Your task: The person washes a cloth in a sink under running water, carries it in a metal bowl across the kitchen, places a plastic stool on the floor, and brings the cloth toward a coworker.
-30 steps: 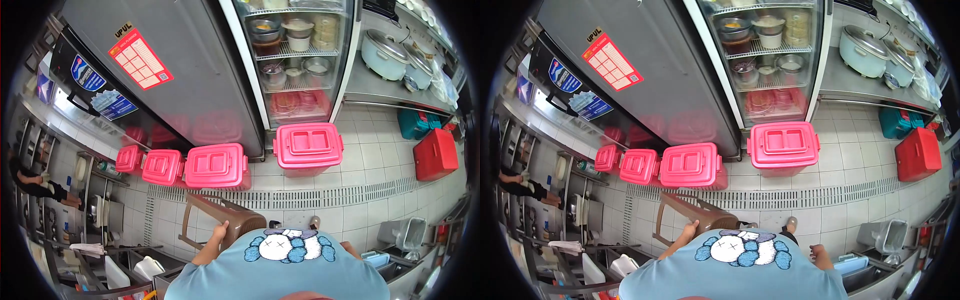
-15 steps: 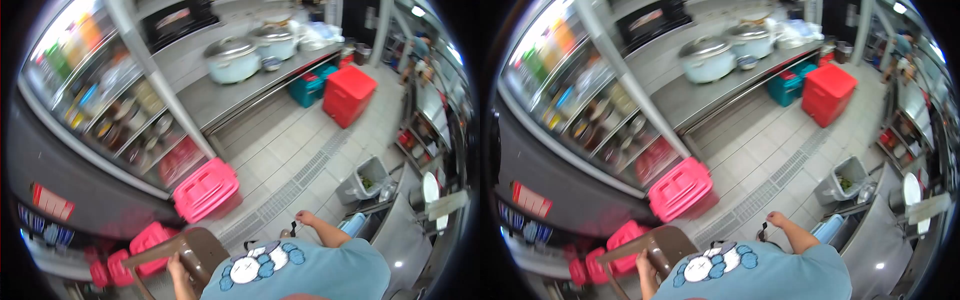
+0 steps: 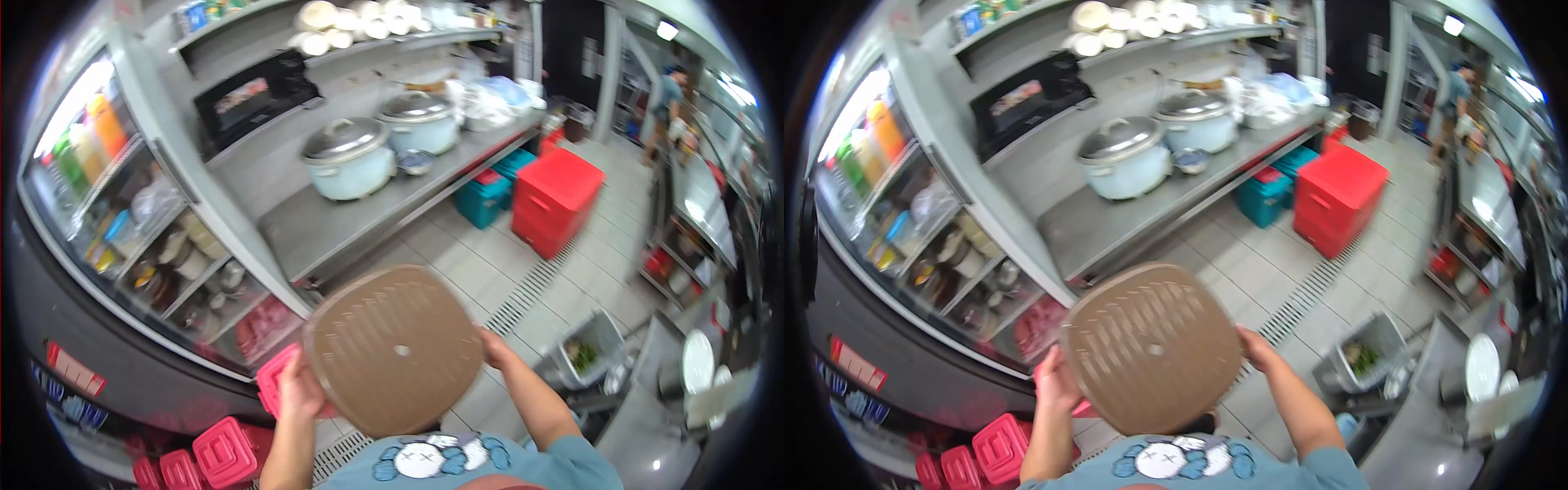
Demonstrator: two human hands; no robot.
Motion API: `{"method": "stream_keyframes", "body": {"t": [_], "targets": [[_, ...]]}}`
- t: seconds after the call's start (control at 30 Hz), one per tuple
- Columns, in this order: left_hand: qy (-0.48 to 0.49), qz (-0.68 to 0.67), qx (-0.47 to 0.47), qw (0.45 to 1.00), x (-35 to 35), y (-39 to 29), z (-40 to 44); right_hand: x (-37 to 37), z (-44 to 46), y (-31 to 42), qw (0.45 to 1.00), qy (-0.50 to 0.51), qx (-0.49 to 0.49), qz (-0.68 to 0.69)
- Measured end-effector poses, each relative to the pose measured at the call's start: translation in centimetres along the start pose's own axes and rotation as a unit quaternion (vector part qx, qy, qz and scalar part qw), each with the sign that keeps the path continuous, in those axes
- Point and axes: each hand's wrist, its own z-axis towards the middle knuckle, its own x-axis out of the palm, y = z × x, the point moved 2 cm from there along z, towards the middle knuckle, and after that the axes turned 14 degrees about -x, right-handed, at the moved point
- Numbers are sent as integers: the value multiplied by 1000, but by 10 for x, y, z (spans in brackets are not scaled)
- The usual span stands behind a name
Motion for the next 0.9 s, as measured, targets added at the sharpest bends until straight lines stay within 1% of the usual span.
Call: {"method": "stream_keyframes", "body": {"t": [0.03, 0.07, 0.1, 0.13, 0.17, 0.2, 0.27, 0.3, 0.33, 0.37, 0.4, 0.43, 0.47, 0.5, 0.53, 0.57, 0.6, 0.63, 0.67, 0.7, 0.73, 0.77, 0.8, 0.83, 0.87, 0.9], "targets": [[3, 30, -50, 998, 20, 2, 18, 12, 0, 37, 998, -38, 14, -56], [-22, 36, -36, 998, -3, 13, 62, 2, 7, 47, 999, -52, -8, -4], [31, 70, -94, 993, 32, 13, 68, -7, 14, 60, 997, -75, -7, 20], [35, 79, -115, 990, 52, 15, 87, -16, 19, 75, 994, -102, -7, 45], [54, 79, -158, 983, 56, 17, 116, -20, 24, 96, 992, -98, -36, 63], [60, 77, -183, 978, 72, 17, 139, -25, 29, 112, 990, -98, -59, 81], [87, 102, -233, 963, 86, 27, 195, -61, 53, 126, 988, -115, -94, 39], [81, 110, -249, 959, 88, 34, 228, -73, 59, 130, 987, -144, -73, 25], [132, 134, -252, 949, 90, 44, 267, -87, 77, 138, 984, -170, -61, 8], [136, 175, -259, 940, 112, 50, 282, -106, 97, 136, 981, -177, -55, 54], [49, 276, -233, 931, 109, 61, 320, -127, 114, 133, 977, -185, -42, 96], [-49, 364, -207, 907, 88, 76, 359, -141, 124, 133, 980, -176, -35, 87], [-101, 479, -132, 862, 70, 90, 392, -154, 132, 137, 980, -173, -49, 90], [-121, 633, -40, 764, 53, 97, 415, -165, 152, 148, 979, -166, -68, 93], [-139, 762, 46, 631, 53, 99, 425, -176, 176, 154, 983, -151, -61, 87], [-149, 757, 40, 635, 48, 98, 439, -191, 192, 157, 973, -209, -88, 46], [-108, 815, 35, 568, 50, 95, 437, -210, 195, 155, 955, -275, -108, 5], [-55, 864, 13, 501, 47, 103, 421, -229, 211, 158, 967, -247, -61, -12], [-38, 859, -7, 511, 32, 111, 418, -250, 223, 153, 957, -282, -42, -56], [-2, 831, -5, 556, -19, 134, 435, -284, 246, 135, 941, -331, -37, -55], [-13, 805, -70, 589, -38, 145, 429, -298, 266, 133, 917, -391, -27, -68], [-51, 788, -126, 601, -45, 149, 414, -343, 298, 101, 908, -413, -31, -59], [-74, 791, -141, 590, -69, 159, 404, -348, 318, 95, 921, -388, -37, 14], [-110, 789, -151, 586, -75, 165, 385, -352, 338, 90, 899, -437, 23, 26], [-148, 785, -154, 581, -77, 170, 372, -350, 358, 88, 885, -456, 84, 51], [-196, 763, -165, 593, -89, 179, 362, -376, 381, 66, 877, -472, 94, -7]]}}
